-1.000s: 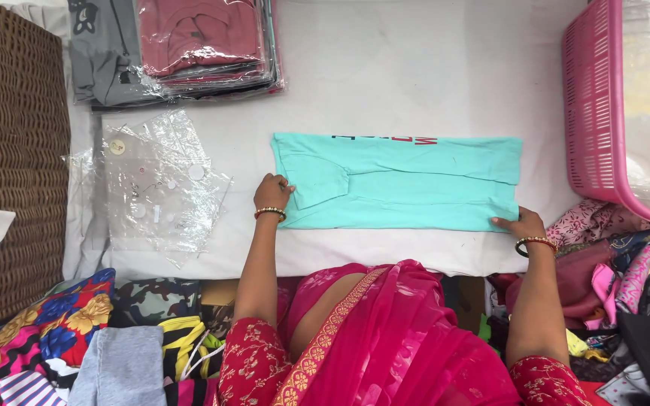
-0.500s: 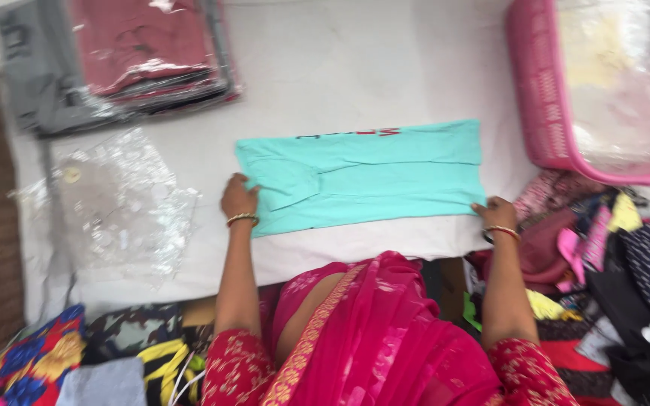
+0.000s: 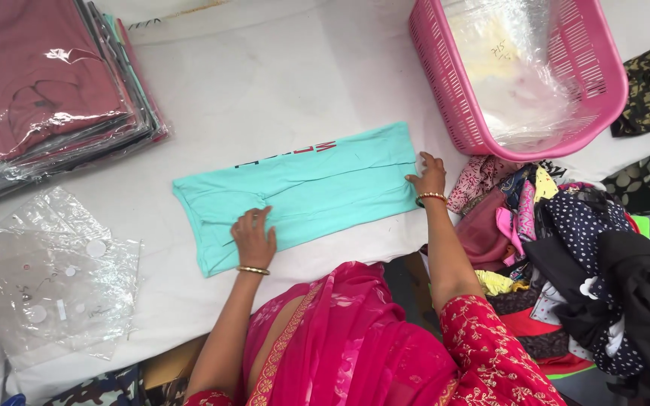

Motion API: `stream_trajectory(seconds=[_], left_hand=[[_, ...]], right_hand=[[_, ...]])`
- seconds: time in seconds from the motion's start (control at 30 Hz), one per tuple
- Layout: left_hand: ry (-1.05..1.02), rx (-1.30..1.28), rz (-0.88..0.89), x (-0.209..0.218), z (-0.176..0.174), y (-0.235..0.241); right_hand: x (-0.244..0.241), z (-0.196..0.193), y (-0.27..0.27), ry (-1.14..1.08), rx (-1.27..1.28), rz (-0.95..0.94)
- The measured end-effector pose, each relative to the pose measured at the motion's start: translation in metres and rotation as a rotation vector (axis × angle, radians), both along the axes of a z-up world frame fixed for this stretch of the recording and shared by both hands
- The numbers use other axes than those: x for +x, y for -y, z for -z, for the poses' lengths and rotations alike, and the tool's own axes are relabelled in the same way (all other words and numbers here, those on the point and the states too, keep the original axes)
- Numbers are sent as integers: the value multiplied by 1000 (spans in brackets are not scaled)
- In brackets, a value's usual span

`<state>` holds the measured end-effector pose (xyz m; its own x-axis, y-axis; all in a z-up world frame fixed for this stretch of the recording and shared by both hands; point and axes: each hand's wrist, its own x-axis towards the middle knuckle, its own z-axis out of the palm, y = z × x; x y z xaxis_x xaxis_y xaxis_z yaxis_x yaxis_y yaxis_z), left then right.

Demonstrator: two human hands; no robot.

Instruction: The person folds a light blue t-shirt and a grey t-shirt on a white table. They then place each folded shirt into a clear plastic bag, seal the bags, and stack them on top of other packaged clothes.

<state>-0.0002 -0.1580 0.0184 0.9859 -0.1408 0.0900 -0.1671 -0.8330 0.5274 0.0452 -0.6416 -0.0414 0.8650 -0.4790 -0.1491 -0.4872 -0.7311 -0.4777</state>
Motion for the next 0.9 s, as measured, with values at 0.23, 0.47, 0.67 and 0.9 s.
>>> stream_trajectory(seconds=[0.23, 0.47, 0.67, 0.9], left_hand=[[-57, -35, 92, -4, -9, 18], [-110, -30, 65, -7, 0, 13], [-160, -70, 58, -2, 0, 15], [-156, -316, 25, 3, 14, 22]], right_hand=[[20, 2, 6, -109, 5, -194], [33, -4, 37, -300, 474, -263], [38, -51, 27, -458, 515, -421], [39, -52, 14, -408, 308, -438]])
